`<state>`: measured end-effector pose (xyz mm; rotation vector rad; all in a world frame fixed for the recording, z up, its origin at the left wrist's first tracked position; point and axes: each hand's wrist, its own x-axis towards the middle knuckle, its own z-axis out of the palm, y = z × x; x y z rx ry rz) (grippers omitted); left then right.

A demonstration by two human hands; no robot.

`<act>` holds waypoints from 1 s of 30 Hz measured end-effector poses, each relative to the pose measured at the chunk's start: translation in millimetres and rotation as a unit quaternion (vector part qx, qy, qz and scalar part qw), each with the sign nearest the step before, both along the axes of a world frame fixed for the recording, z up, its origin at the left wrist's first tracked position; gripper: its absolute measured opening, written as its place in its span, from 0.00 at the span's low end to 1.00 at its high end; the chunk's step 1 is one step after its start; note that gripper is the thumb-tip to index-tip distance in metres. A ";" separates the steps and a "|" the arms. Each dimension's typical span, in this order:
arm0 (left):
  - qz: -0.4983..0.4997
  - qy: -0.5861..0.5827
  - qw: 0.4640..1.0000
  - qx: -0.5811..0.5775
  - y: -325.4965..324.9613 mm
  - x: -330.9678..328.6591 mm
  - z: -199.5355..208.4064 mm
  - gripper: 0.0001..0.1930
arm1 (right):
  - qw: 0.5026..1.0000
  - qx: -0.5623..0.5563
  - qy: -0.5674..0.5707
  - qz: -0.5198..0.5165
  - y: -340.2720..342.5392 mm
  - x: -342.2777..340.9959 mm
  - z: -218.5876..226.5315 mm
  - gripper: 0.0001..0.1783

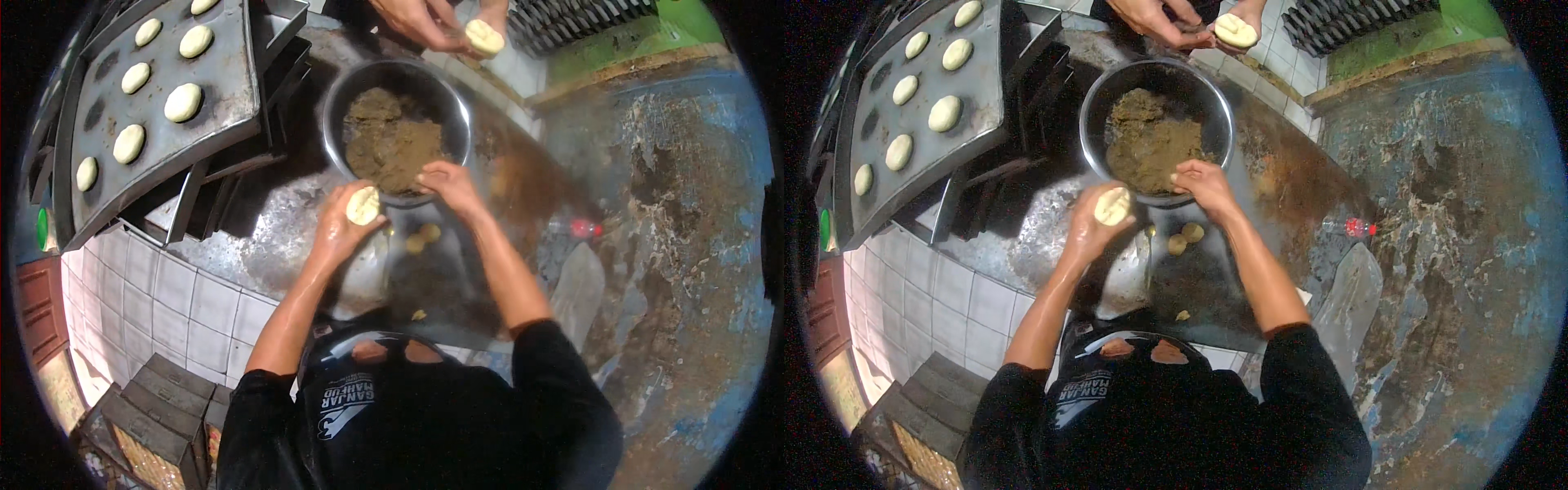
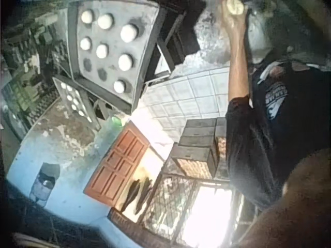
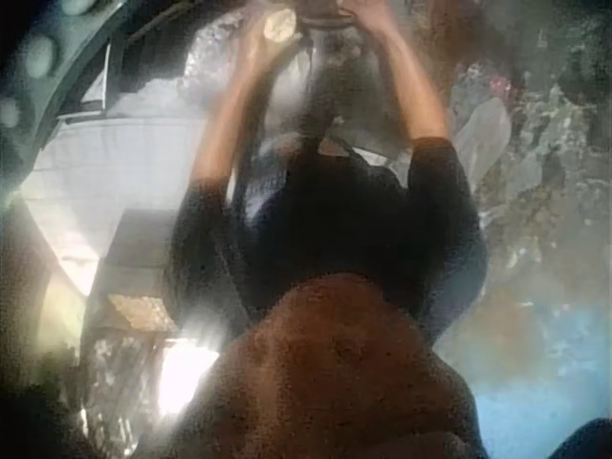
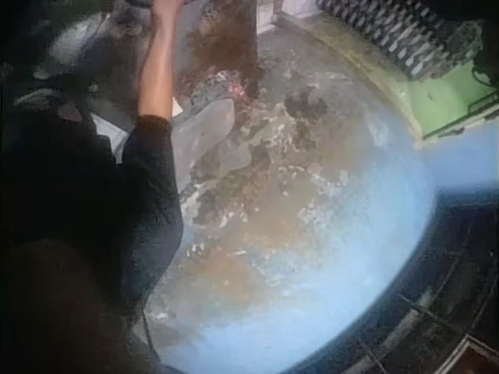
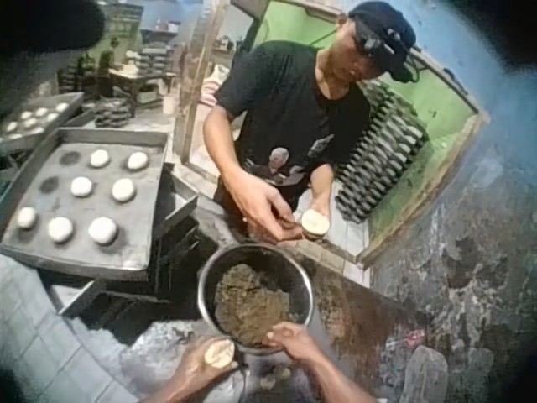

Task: The person prepares small dough portions by hand and places them onto metal baking trays. The person fills each dough piece with a mixture from a bowl and rolls it into a bun shape before arranging it on the tray.

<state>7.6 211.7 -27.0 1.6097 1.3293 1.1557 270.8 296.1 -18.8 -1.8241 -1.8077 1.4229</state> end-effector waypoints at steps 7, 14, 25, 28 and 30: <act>-0.023 -0.088 0.983 -0.156 12.5 76.4 -21.7 0.27 | 0.950 0.304 -0.014 0.070 -104.3 -53.3 35.2 0.28; -0.120 -0.214 0.963 -0.114 -43.0 94.1 3.9 0.34 | 0.918 0.067 0.279 -0.275 -123.5 -1.4 37.6 0.41; -0.037 -0.027 0.999 0.018 -143.5 91.1 51.8 0.22 | 0.909 0.338 0.230 -0.076 -230.8 -12.4 74.1 0.21; -0.001 -0.126 0.991 -0.042 -168.4 85.1 78.1 0.24 | 0.886 0.227 0.378 -0.146 -244.1 -15.1 73.3 0.24; -0.040 -0.091 0.988 -0.119 -186.2 76.0 108.7 0.28 | 0.864 0.109 0.480 -0.105 -245.9 -16.7 71.6 0.26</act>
